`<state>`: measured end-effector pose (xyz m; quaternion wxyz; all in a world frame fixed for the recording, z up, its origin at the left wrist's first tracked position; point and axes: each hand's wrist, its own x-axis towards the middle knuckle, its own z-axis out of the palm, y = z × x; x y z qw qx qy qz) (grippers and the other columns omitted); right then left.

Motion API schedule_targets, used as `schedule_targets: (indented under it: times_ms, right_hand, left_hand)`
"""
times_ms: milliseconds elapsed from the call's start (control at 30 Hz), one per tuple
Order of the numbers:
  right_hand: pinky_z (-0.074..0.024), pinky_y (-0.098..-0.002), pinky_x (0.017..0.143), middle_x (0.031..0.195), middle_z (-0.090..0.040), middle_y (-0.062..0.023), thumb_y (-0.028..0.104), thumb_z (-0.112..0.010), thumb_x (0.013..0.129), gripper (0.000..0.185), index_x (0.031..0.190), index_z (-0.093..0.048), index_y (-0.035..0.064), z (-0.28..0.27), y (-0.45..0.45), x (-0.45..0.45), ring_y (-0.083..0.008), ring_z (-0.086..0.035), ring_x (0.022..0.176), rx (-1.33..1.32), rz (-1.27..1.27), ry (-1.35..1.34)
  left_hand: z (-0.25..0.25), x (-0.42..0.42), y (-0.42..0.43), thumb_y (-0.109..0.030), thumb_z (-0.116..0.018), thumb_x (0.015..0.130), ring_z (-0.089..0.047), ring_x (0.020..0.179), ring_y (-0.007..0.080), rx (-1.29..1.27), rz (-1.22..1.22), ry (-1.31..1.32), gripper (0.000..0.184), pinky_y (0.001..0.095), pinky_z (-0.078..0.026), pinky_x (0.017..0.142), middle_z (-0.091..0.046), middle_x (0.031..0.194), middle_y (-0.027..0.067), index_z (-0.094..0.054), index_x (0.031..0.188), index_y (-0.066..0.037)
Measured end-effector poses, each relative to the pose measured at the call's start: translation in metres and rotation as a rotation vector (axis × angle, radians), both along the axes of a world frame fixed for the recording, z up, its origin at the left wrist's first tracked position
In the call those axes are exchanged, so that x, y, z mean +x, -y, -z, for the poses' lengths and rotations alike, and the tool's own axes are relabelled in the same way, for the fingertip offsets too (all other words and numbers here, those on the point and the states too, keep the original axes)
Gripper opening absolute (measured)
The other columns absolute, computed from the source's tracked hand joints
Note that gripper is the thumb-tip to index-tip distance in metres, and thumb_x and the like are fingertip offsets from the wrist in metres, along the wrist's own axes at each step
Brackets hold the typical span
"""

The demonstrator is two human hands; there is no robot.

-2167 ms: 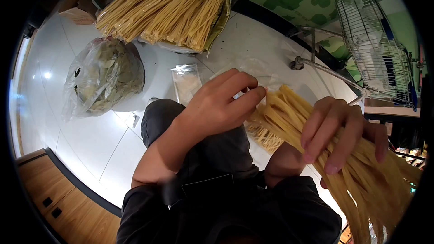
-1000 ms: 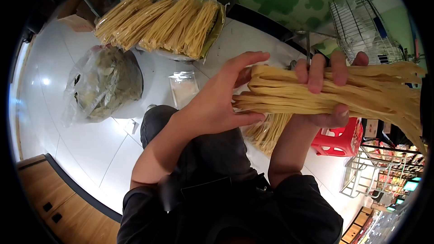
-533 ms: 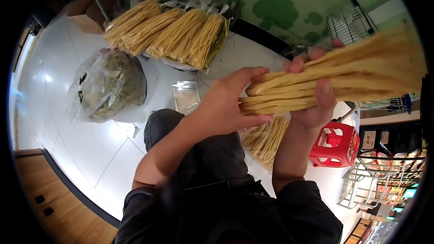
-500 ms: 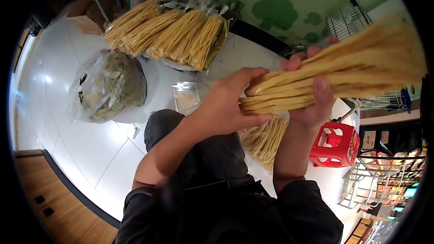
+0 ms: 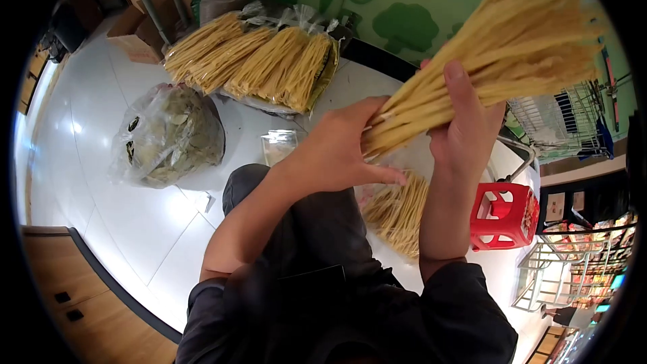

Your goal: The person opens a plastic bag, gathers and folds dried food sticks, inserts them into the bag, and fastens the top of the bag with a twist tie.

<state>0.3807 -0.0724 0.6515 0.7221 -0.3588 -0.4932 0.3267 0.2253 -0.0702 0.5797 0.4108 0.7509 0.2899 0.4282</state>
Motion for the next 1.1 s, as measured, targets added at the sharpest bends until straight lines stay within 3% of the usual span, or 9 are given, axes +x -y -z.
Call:
schedule_targets:
  times_ms: [67,100,133,233,400,500,567,1000,1100]
  right_hand:
    - [-0.0559,-0.0301,0.081,0.107,-0.066,-0.011,-0.004,-0.079,0.08,0.052,0.124,-0.053,-0.0039,-0.003,-0.002,-0.002,-0.0179,-0.067,0.091,0.042,-0.005,-0.079]
    - [-0.0559,-0.0301,0.081,0.107,-0.066,-0.011,-0.004,-0.079,0.08,0.052,0.124,-0.053,-0.0039,-0.005,-0.002,-0.001,-0.0179,-0.067,0.091,0.042,-0.001,-0.083]
    - [-0.0561,-0.035,0.083,0.112,-0.064,-0.0134,0.004,-0.077,0.084,0.055,0.13,-0.048,-0.0034,-0.007,-0.002,-0.001,-0.0225,-0.067,0.096,0.057,-0.04,-0.01]
    - [-0.0546,-0.0398,0.089,0.119,-0.062,-0.0151,0.013,-0.076,0.089,0.059,0.136,-0.043,-0.002,-0.015,-0.001,0.001,-0.0261,-0.066,0.104,0.066,-0.119,0.049]
    - [-0.0496,-0.0391,0.098,0.126,-0.06,-0.0126,0.013,-0.076,0.089,0.06,0.138,-0.044,0.0001,-0.026,0.006,0.01,-0.0226,-0.064,0.109,0.007,-0.262,-0.114]
    - [-0.048,-0.0367,0.099,0.124,-0.062,-0.0114,0.011,-0.076,0.088,0.057,0.136,-0.048,-0.001,-0.037,0.007,0.023,-0.0209,-0.064,0.109,-0.086,-0.355,0.01]
    - [-0.0546,-0.0316,0.088,0.11,-0.07,-0.0091,0.013,-0.082,0.082,0.044,0.118,-0.061,-0.0017,-0.045,0.009,0.024,-0.017,-0.068,0.101,-0.038,-0.248,0.232]
    - [-0.0512,-0.0314,0.088,0.111,-0.07,-0.0086,0.036,-0.081,0.084,0.062,0.13,-0.058,-0.0005,-0.058,0.015,0.054,-0.0169,-0.066,0.1,-0.025,-0.306,0.876]
    - [-0.0426,-0.0363,0.106,0.136,-0.058,-0.0144,0.024,-0.076,0.09,0.064,0.141,-0.047,-0.003,-0.096,0.035,0.052,-0.0201,-0.055,0.124,-0.283,-0.077,0.902]
  left_hand:
    - [-0.008,0.002,0.002,-0.028,-0.09,0.067,-0.067,0.105,0.0376,0.023,0.014,0.008,0.083,0.0396,-0.054,0.087,-0.066,0.112,0.0248,-0.051,0.135,0.001]
    - [-0.012,0.003,0.001,-0.024,-0.091,0.068,-0.067,0.103,0.0279,-0.081,-0.006,-0.032,0.083,0.0357,-0.053,0.087,-0.066,0.113,0.0212,-0.049,0.136,0.002]
    - [-0.015,0.004,0.0,-0.02,-0.092,0.068,-0.067,0.102,0.0182,-0.184,-0.027,-0.074,0.084,0.0318,-0.052,0.088,-0.066,0.115,0.0176,-0.048,0.136,0.003]
    - [-0.019,0.008,-0.002,-0.012,-0.089,0.072,-0.065,0.102,0.0146,-0.209,-0.027,0.029,0.075,0.0302,-0.052,0.087,-0.066,0.113,0.0144,-0.049,0.134,0.003]
    - [-0.017,0.009,-0.015,-0.011,-0.085,0.075,-0.065,0.097,0.0145,-0.121,0.054,0.314,0.064,0.028,-0.051,0.087,-0.068,0.106,0.0111,-0.054,0.129,0.002]
    - [-0.025,0.011,-0.016,-0.009,-0.084,0.077,-0.063,0.099,0.0119,-0.184,0.114,0.37,0.062,0.0272,-0.05,0.087,-0.066,0.109,0.0085,-0.053,0.129,0.003]
    - [-0.027,0.013,-0.017,-0.009,-0.084,0.077,-0.062,0.1,0.0118,-0.192,0.139,0.391,0.062,0.0277,-0.05,0.088,-0.066,0.111,0.0084,-0.053,0.129,0.003]
    - [-0.042,0.013,-0.019,-0.013,-0.085,0.076,-0.065,0.1,0.0155,-0.129,0.037,0.432,0.061,0.0304,-0.052,0.087,-0.066,0.113,0.0101,-0.052,0.126,0.002]
    - [-0.035,0.001,-0.022,-0.011,-0.084,0.078,-0.065,0.099,0.015,-0.134,-0.089,0.42,0.058,0.0304,-0.053,0.086,-0.066,0.115,0.01,-0.053,0.126,0.002]
